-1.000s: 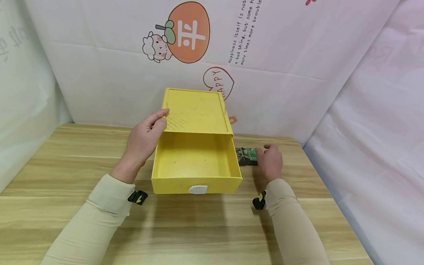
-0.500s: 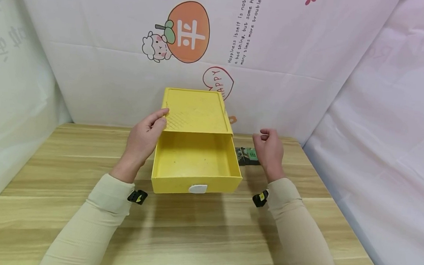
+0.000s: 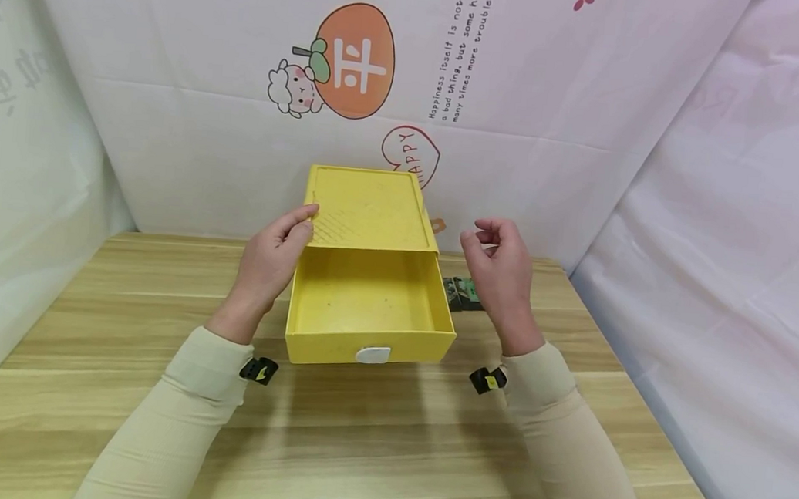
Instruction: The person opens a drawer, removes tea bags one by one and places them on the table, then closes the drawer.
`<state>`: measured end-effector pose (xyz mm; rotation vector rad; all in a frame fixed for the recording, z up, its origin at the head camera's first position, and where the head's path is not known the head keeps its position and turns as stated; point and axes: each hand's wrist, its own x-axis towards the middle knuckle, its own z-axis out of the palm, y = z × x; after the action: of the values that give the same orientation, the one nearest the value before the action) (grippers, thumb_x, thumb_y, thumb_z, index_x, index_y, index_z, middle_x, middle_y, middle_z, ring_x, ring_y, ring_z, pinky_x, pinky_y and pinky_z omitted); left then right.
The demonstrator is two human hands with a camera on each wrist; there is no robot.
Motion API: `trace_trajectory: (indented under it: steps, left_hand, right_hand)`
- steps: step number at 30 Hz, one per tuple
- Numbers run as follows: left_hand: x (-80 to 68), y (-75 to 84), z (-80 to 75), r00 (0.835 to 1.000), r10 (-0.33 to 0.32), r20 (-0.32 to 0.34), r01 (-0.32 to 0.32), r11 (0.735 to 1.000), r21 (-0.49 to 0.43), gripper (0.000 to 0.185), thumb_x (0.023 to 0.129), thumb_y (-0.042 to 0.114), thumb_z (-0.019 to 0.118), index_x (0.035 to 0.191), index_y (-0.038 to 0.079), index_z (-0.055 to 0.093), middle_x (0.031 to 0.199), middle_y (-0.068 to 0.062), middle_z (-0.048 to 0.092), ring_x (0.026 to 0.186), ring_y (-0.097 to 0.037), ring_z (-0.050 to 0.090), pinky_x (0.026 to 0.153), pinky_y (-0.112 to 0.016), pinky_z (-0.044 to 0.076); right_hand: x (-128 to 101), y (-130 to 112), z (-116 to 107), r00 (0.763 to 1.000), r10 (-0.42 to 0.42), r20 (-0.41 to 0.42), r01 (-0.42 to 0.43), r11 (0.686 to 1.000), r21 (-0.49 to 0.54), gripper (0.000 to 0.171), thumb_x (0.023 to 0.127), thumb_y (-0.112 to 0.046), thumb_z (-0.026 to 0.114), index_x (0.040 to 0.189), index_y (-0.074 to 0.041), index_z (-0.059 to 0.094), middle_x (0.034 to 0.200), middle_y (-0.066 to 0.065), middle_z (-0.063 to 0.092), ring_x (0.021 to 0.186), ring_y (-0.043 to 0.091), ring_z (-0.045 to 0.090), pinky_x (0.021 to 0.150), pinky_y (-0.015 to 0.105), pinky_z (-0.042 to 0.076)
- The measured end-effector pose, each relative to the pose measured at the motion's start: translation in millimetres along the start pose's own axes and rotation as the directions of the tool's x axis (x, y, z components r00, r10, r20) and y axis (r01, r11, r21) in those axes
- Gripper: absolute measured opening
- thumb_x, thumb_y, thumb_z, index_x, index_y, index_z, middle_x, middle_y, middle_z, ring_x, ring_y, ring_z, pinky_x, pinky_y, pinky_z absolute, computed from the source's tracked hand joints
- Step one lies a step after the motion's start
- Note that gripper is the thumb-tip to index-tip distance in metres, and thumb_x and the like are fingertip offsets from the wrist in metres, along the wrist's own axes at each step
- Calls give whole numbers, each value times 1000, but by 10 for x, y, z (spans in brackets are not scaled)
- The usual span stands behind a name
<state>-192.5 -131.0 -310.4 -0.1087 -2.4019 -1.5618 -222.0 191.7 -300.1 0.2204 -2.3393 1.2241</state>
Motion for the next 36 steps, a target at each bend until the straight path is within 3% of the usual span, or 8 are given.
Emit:
trace_trajectory:
  steps: [8,16,18,20,22,24,32,36]
  left_hand:
    - [-8,0,-8,1000,-15,13,15,1000,-16,48,108,47,41,152,32,56,74,-4,46,55,-13,24,58,-34,30]
    - [-12,8,-9,1000,-18,19,19,999,-32,46,108,47,42,150,36,57,73,-5,45,55,-12,23,57,-34,29]
    - [-11,10,-8,1000,-17,20,17,999,-32,46,108,47,41,150,36,58,83,-7,55,56,-13,24,58,-35,30]
    - [-11,12,-7,1000,-17,21,18,999,-35,46,108,47,42,149,36,59,107,-5,68,59,-15,28,61,-36,31]
    - [-10,11,-6,1000,-16,22,17,999,-37,46,108,48,42,148,35,60,131,0,67,64,-18,32,66,-37,33]
    - [-13,10,-6,1000,-18,22,19,999,-44,46,108,48,42,148,35,60,140,1,64,69,-22,36,69,-38,34]
    - [-9,-13,-3,1000,-10,24,12,999,-52,48,108,48,42,149,30,60,152,6,57,116,-22,53,91,-43,36]
    - [-6,-11,-6,1000,-8,23,9,999,-50,49,108,47,42,149,28,60,153,5,56,123,-21,52,93,-43,36]
  right_hand:
    - [-111,-283,-55,996,-91,-10,92,991,97,38,103,-34,67,127,-5,63,109,7,66,84,17,61,75,24,51]
    - [-255,-517,-101,973,-229,-13,229,964,137,29,102,-27,70,118,-3,66,103,5,65,73,17,58,67,20,50]
    - [-296,-577,-111,960,-280,-18,279,950,137,25,101,-22,71,115,-2,68,101,6,66,68,16,58,63,20,49]
    - [-343,-634,-119,945,-326,-23,326,936,133,21,99,-19,72,112,-2,69,99,6,66,65,15,56,60,20,48]
    - [-390,-684,-120,927,-375,-32,376,919,123,19,98,-15,74,110,-1,70,97,7,67,63,14,55,58,20,46]
    - [-433,-725,-117,910,-412,-43,414,903,117,17,96,-12,76,108,-1,71,96,7,67,63,13,53,57,20,44]
    - [-577,-812,-81,841,-535,-77,541,835,105,18,90,-7,79,105,-1,73,96,11,67,61,9,48,58,19,41]
    - [-629,-848,-79,792,-606,-72,610,788,78,20,89,-9,79,105,-1,71,95,13,67,59,10,45,58,20,39]
